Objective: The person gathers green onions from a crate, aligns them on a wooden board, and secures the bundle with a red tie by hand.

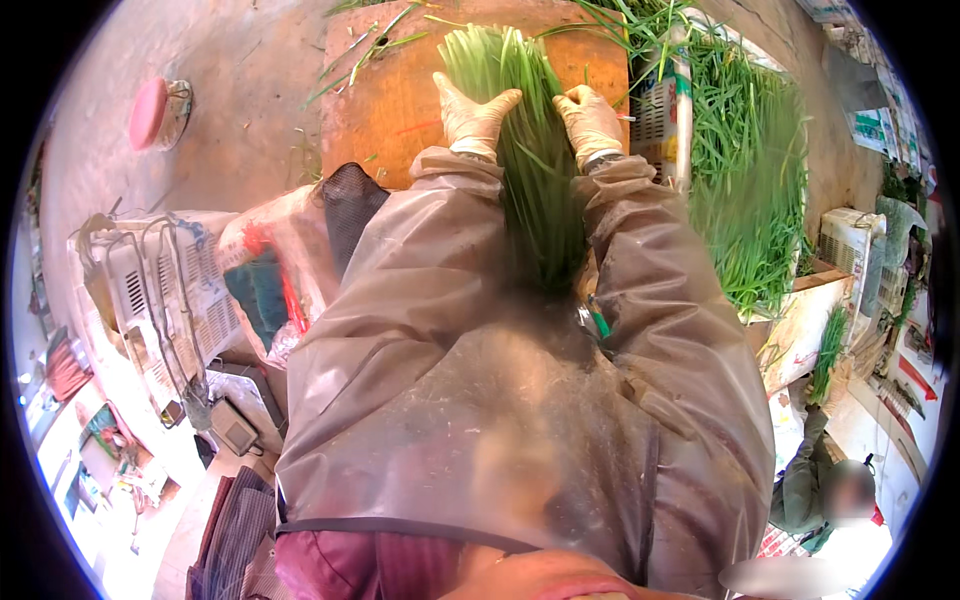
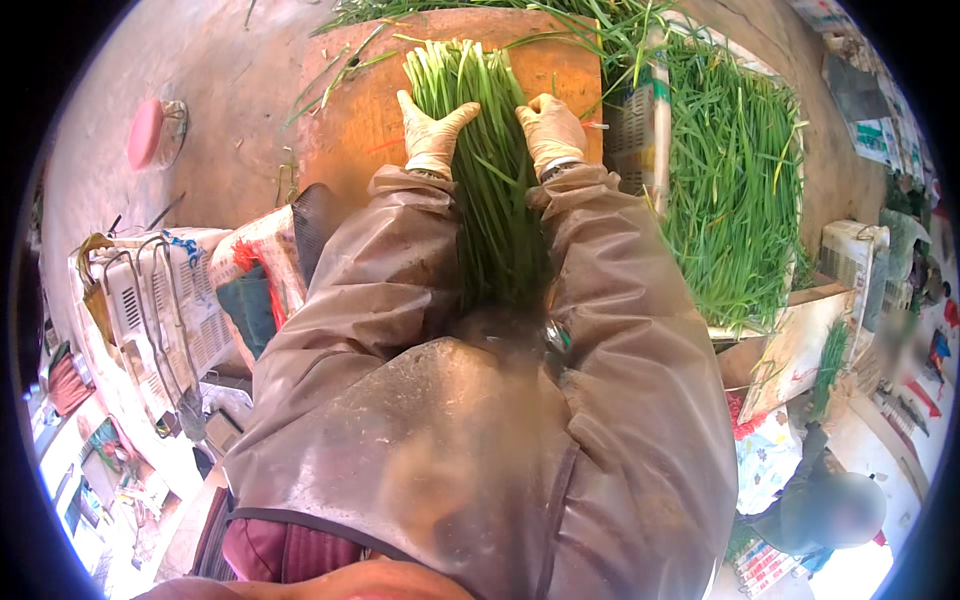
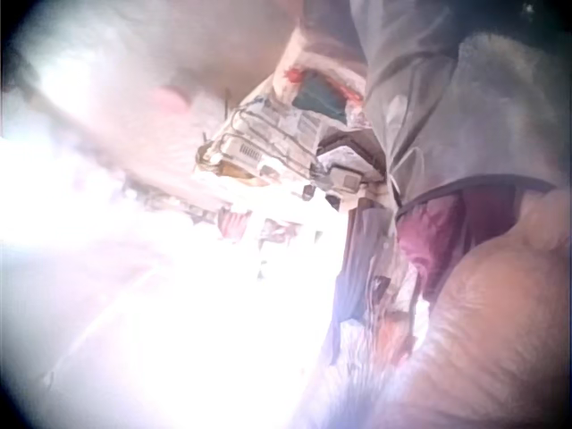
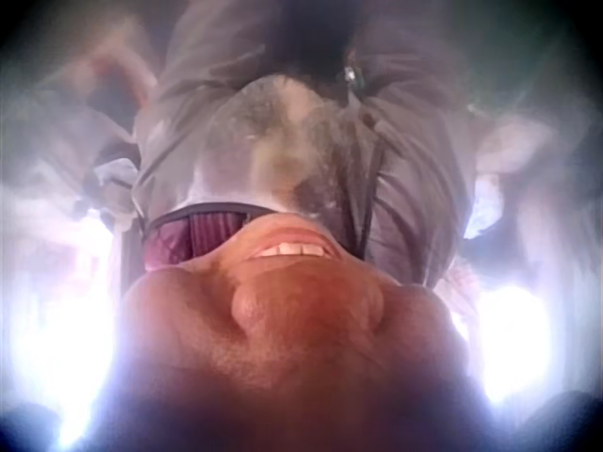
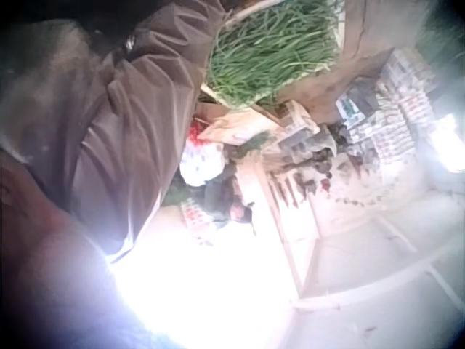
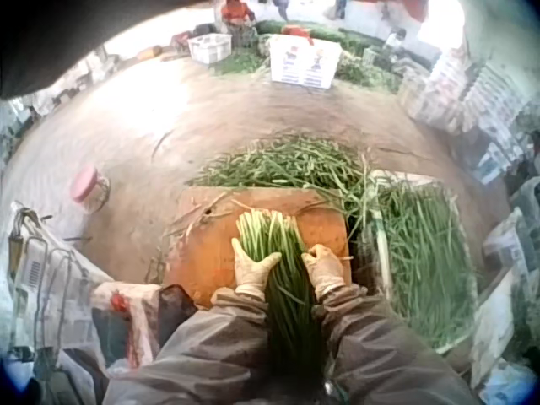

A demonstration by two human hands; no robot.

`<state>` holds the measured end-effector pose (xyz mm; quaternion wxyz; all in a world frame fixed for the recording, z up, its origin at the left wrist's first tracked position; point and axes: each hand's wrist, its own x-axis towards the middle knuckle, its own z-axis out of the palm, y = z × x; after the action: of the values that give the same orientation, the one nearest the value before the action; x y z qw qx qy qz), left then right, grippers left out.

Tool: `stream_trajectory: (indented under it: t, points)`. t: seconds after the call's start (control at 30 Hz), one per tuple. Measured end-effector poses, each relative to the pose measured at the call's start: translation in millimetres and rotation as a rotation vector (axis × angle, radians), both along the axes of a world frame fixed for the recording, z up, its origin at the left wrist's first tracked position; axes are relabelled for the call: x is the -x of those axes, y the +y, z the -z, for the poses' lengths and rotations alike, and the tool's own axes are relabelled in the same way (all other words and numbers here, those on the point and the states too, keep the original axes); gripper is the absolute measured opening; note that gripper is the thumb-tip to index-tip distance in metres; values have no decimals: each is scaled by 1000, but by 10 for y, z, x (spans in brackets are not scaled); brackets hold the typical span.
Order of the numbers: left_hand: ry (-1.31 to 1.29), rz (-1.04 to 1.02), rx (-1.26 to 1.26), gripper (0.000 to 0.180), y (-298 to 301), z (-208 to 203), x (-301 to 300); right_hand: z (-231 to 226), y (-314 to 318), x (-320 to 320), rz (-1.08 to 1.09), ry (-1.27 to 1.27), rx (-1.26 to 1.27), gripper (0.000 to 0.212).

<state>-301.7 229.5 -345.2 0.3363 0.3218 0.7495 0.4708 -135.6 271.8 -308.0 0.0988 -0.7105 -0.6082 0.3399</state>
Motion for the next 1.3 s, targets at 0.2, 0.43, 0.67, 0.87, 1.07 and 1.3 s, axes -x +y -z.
stream_trajectory:
  t: [0.2,0.43,0.67,0.87,1.07,1.3]
  points:
    - [-66,41,-90,126,17,178,65,231,74,54,-185,70,-518,35]
    - [-219,44,-259,117,-42,405,120,616,-394,635,-258,295,-503,40]
    - [-25,-8,-296,71,133,427,-13,313,-237,547,-278,77,-252,42]
    - [446,-83,-97,93,111,482,27,-725,-117,-575,-494,1,-401,33]
    - [296,9,-132,112,157,517,22,-325,787,-3216,185,-118,-456,38]
    - [224,46,-321,73,18,595,197,251,1358,-3481,332,-609,-145,46]
